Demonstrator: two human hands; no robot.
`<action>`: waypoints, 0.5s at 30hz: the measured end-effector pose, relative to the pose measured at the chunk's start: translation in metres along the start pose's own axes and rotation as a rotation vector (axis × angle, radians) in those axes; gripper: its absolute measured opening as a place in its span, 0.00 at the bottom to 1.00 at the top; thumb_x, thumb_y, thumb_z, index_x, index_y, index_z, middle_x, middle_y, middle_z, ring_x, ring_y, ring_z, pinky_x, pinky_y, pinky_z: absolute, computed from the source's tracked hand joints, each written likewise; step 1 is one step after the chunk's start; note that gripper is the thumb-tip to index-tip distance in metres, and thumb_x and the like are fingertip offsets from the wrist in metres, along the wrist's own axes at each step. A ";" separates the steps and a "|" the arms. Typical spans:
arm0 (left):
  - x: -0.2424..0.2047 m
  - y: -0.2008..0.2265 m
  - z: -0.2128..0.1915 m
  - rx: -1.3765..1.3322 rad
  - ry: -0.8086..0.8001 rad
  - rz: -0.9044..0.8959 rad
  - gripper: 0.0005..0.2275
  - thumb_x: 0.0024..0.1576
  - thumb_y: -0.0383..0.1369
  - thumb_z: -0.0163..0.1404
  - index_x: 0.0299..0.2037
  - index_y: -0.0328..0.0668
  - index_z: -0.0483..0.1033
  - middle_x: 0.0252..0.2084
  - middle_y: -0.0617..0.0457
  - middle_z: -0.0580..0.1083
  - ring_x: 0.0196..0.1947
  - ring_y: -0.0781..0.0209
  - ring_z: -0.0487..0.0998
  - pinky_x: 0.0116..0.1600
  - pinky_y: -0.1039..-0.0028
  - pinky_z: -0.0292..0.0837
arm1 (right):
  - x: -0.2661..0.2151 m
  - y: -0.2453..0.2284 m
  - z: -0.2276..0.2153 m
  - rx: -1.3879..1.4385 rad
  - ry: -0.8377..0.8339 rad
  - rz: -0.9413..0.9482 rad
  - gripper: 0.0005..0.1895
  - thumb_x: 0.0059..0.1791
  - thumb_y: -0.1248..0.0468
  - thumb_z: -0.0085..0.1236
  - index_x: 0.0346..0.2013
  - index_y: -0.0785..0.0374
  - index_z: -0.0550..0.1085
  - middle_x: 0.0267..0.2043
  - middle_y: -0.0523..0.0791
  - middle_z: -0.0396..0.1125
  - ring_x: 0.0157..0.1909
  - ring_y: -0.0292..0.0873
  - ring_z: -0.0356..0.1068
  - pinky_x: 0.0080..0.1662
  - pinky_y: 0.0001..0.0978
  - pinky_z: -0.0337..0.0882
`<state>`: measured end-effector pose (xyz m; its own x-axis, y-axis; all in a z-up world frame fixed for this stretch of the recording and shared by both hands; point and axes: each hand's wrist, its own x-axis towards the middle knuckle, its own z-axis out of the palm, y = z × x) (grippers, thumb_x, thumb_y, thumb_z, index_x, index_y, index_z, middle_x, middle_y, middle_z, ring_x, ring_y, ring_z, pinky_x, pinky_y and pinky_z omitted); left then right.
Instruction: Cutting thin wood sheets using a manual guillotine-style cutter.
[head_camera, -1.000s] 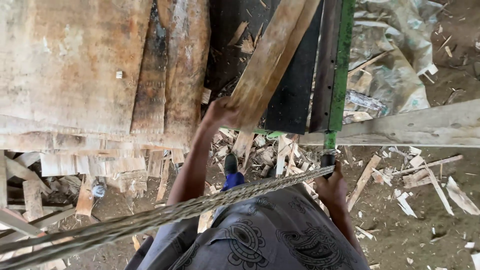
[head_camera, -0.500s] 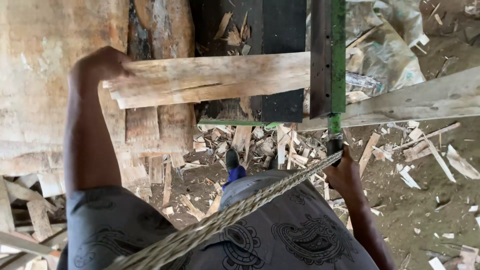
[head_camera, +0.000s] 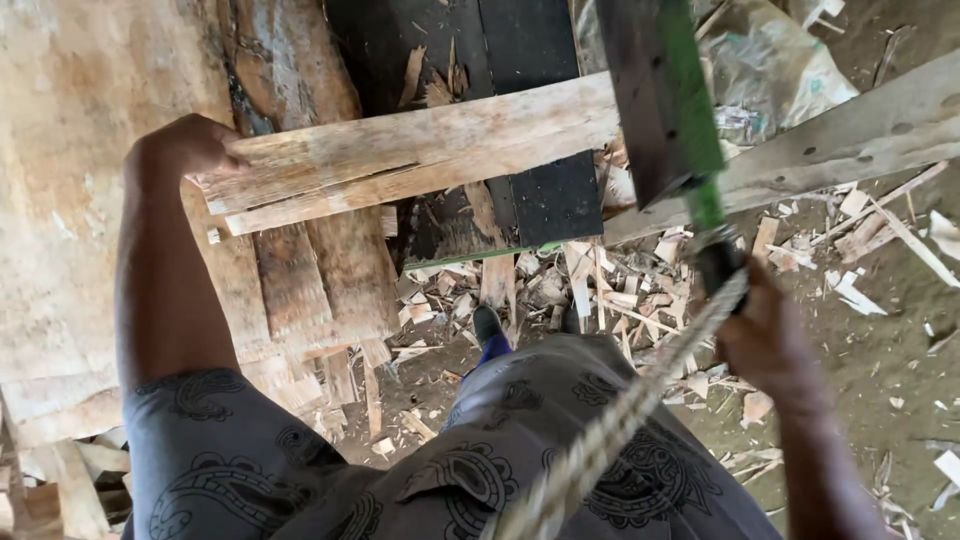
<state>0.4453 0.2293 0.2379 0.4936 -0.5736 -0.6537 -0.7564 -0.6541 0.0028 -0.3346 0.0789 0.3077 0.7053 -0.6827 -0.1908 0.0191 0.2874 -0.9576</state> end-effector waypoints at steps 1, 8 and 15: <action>0.004 -0.002 0.001 -0.006 0.008 -0.001 0.30 0.52 0.45 0.65 0.66 0.52 0.74 0.68 0.48 0.72 0.67 0.44 0.71 0.70 0.52 0.65 | 0.009 0.029 0.007 -0.006 -0.005 -0.006 0.15 0.59 0.62 0.49 0.54 0.72 0.65 0.32 0.45 0.65 0.32 0.38 0.65 0.31 0.29 0.69; 0.029 -0.025 0.041 -0.107 -0.006 0.001 0.29 0.52 0.44 0.63 0.66 0.53 0.74 0.64 0.45 0.75 0.62 0.42 0.76 0.66 0.54 0.72 | 0.043 0.263 -0.058 -0.968 0.311 0.243 0.30 0.50 0.63 0.57 0.64 0.71 0.61 0.39 0.55 0.73 0.29 0.44 0.72 0.25 0.36 0.74; -0.041 -0.030 0.038 -0.196 0.038 0.013 0.22 0.58 0.44 0.59 0.61 0.49 0.78 0.60 0.48 0.78 0.59 0.48 0.78 0.67 0.58 0.70 | 0.030 0.095 0.010 -0.798 0.344 0.469 0.27 0.51 0.62 0.55 0.63 0.66 0.65 0.30 0.50 0.72 0.23 0.45 0.71 0.23 0.39 0.71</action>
<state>0.4308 0.2911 0.2359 0.5033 -0.5981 -0.6237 -0.6664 -0.7281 0.1605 -0.3046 0.0918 0.2134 0.2726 -0.8099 -0.5194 -0.7825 0.1275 -0.6094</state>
